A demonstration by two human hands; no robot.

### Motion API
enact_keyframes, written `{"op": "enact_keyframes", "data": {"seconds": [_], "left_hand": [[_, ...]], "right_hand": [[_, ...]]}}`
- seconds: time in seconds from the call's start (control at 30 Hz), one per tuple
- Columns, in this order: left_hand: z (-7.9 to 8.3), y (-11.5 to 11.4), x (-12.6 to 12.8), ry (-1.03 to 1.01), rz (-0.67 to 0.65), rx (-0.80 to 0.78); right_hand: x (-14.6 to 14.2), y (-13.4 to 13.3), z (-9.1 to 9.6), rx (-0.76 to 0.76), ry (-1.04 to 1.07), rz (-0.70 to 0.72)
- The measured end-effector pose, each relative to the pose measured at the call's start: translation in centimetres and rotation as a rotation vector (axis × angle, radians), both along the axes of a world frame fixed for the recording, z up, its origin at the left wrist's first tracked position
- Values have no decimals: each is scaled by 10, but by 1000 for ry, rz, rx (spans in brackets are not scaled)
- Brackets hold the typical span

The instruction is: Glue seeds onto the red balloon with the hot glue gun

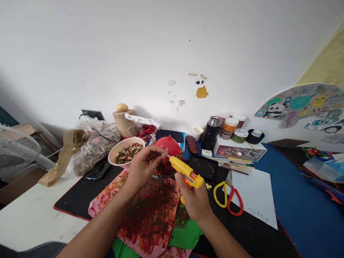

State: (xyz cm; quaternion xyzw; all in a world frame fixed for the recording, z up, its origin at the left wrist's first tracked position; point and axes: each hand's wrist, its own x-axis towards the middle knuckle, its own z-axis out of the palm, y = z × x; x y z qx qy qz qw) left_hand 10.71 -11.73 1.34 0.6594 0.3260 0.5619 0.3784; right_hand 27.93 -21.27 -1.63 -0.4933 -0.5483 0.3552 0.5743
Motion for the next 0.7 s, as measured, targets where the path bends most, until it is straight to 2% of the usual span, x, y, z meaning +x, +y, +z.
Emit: {"op": "enact_keyframes", "data": {"seconds": [0.33, 0.7], "left_hand": [[-1, 2, -1, 4, 6, -13], [-2, 2, -2, 91, 53, 69]], "right_hand": [[-1, -1, -2, -17, 5, 10], [-2, 0, 0, -2, -5, 24]]}}
